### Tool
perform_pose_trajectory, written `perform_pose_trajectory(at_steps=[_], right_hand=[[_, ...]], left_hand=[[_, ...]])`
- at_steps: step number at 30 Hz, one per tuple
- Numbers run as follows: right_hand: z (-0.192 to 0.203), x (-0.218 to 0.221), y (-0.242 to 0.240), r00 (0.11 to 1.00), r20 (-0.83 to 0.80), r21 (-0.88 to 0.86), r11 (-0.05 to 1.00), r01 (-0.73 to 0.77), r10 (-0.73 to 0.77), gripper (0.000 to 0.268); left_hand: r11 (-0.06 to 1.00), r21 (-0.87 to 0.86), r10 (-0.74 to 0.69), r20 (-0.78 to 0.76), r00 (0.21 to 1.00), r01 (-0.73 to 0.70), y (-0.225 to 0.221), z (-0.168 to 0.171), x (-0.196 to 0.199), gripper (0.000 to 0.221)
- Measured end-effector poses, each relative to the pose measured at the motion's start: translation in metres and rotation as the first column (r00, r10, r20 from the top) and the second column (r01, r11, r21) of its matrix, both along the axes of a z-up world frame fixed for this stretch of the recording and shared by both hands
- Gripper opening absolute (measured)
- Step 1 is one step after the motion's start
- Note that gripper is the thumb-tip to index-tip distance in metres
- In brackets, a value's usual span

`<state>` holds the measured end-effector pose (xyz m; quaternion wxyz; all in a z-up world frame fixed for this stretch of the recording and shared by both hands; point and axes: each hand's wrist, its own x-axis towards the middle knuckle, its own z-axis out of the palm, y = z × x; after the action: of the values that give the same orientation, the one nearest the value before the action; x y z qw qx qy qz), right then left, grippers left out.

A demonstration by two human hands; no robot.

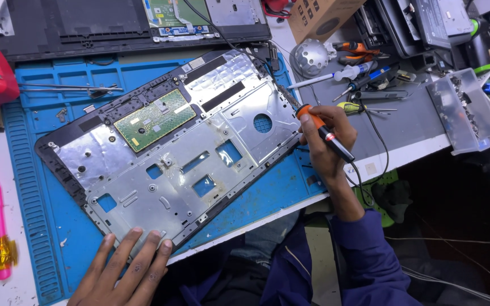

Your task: Use a soldering iron to melt components or plastic rivets on a laptop chassis for repair

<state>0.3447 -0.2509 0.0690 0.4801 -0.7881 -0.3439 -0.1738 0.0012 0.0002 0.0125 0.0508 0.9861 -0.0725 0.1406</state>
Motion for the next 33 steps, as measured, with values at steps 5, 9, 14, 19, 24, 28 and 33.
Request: perform_pose_trajectory(at_steps=[5, 9, 14, 19, 24, 28, 33], right_hand=[[0.001, -0.002, 0.001, 1.000, -0.007, 0.015, 1.000, 0.027, -0.027, 0.009], [0.001, 0.000, 0.001, 1.000, 0.008, 0.003, 1.000, 0.029, -0.029, 0.008], [-0.001, 0.000, 0.001, 1.000, 0.006, -0.001, 1.000, 0.017, -0.017, 0.009], [-0.003, 0.003, -0.001, 0.999, 0.001, 0.057, 0.997, -0.047, 0.047, 0.012], [-0.003, 0.005, 0.000, 0.998, -0.054, 0.033, 0.999, -0.040, 0.041, 0.012], [-0.002, 0.004, 0.002, 0.997, -0.054, 0.027, 0.998, -0.056, 0.057, 0.012], [0.000, 0.006, 0.003, 0.995, -0.087, 0.020, 0.998, -0.056, 0.058, 0.015]], left_hand=[[1.000, 0.015, -0.008, 0.009, 1.000, 0.008, 0.003, -0.006, -0.001, 0.063], [1.000, -0.006, 0.007, 0.007, 1.000, -0.007, -0.001, 0.000, 0.001, 0.057], [1.000, 0.016, 0.001, 0.015, 1.000, -0.002, -0.002, -0.001, 0.000, 0.057], [0.999, 0.032, -0.006, 0.030, 1.000, 0.005, 0.001, -0.011, 0.000, 0.062], [1.000, 0.024, -0.015, 0.006, 1.000, 0.015, 0.002, -0.006, -0.001, 0.060], [1.000, 0.020, -0.016, 0.013, 1.000, 0.016, 0.002, -0.003, -0.001, 0.057], [1.000, 0.016, -0.009, 0.009, 1.000, 0.009, 0.001, -0.005, -0.001, 0.060]])
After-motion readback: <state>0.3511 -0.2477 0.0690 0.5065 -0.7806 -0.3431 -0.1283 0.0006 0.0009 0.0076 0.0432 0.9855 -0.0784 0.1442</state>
